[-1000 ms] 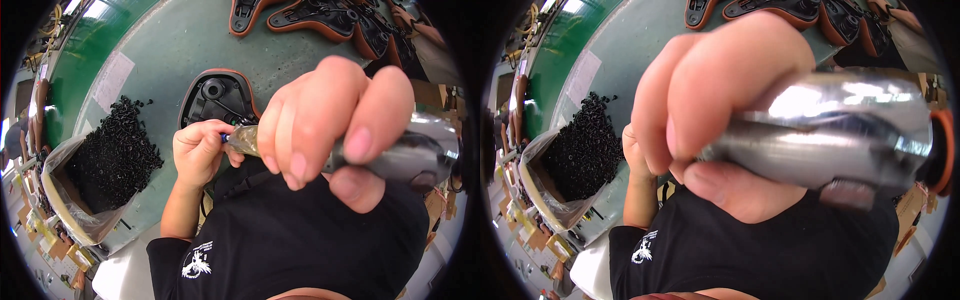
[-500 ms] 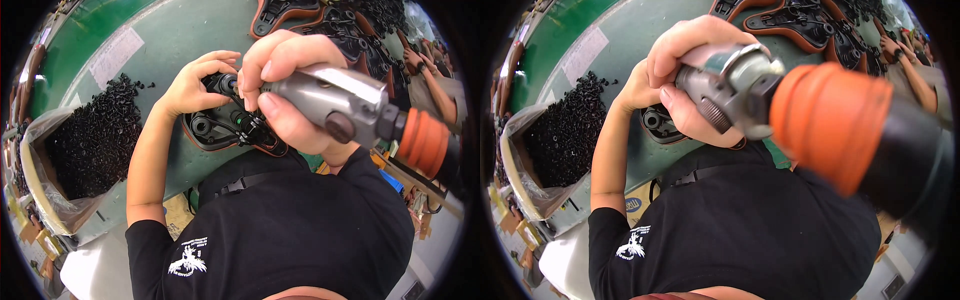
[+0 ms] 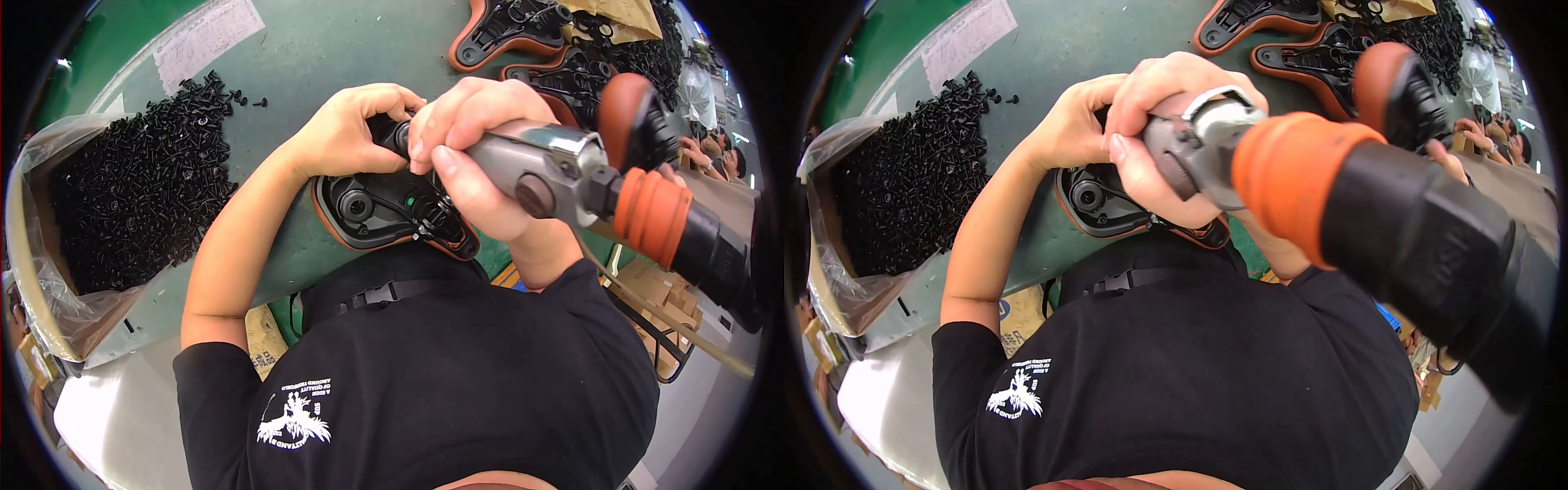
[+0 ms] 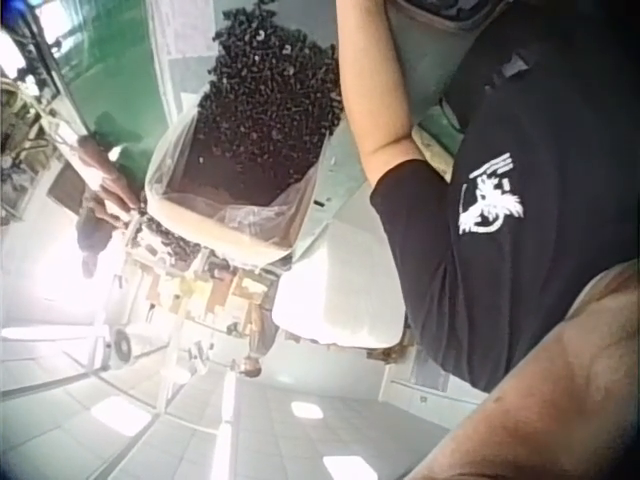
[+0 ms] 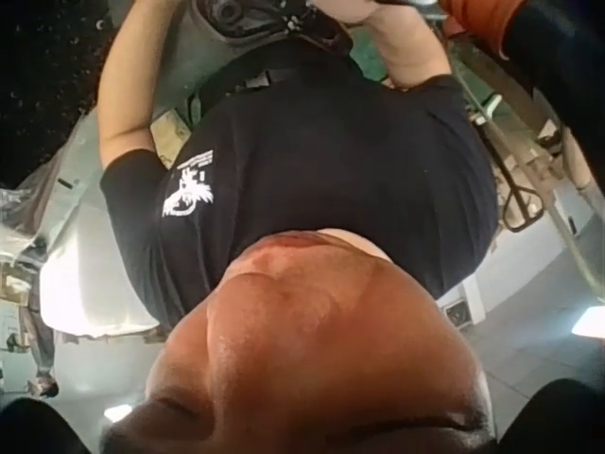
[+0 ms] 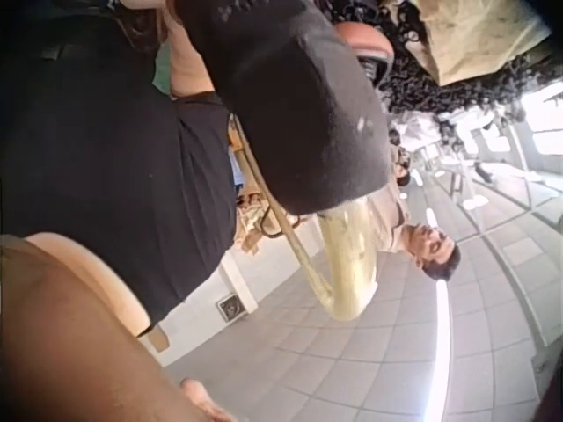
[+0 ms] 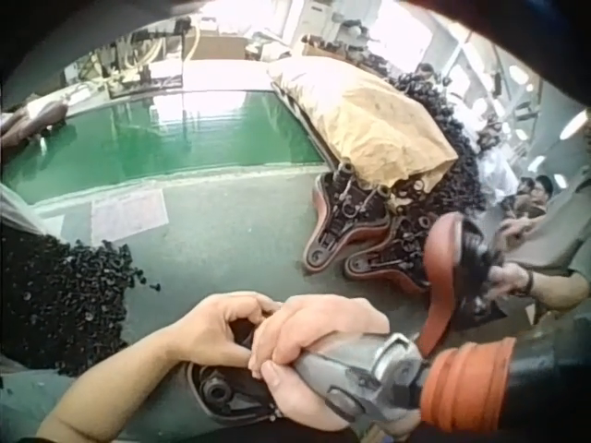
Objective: The recorder is assembling bicycle seats by using a pneumatic screwdriver to drive screws or pins into the seat bases on a factory line.
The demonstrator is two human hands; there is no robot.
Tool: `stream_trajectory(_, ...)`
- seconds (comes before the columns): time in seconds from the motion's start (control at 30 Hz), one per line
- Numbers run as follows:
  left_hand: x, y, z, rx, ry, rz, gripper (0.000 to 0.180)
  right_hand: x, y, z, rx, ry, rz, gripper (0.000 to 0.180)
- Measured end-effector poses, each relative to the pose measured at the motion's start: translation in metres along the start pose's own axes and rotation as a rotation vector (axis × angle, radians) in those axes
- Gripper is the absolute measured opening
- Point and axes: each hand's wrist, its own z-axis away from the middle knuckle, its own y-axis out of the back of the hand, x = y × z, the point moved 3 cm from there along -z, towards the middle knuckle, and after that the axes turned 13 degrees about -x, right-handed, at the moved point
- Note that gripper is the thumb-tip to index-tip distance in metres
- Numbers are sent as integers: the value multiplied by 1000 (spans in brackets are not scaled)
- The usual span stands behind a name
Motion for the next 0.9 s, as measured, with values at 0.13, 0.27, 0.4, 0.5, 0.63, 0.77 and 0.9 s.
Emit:
stream_trajectory(0.13,11,-2,1,40,76,-89,43,-2,-2,-4,6,83,-168,33)
stream_trajectory(0.27,25,11,10,76,17,-205,41,-38,22,16,131,176,-151,29)
stream_trajectory(0.4,37,91,45,535,172,-53,30,-13,62,43,601,86,-349,23)
stream_trajectory(0.5,23,188,95,1155,123,-102,34,32,91,55,844,-194,-238,13)
stream_trajectory(0.63,41,160,97,1108,273,-873,32,52,107,53,885,-412,-408,14)
stream_trajectory(0.77,35,68,82,355,474,-1003,24,76,127,44,876,-497,-534,18)
stream_trajectory(0.9,-6,54,103,413,444,-1068,15,87,133,25,782,-705,-460,19)
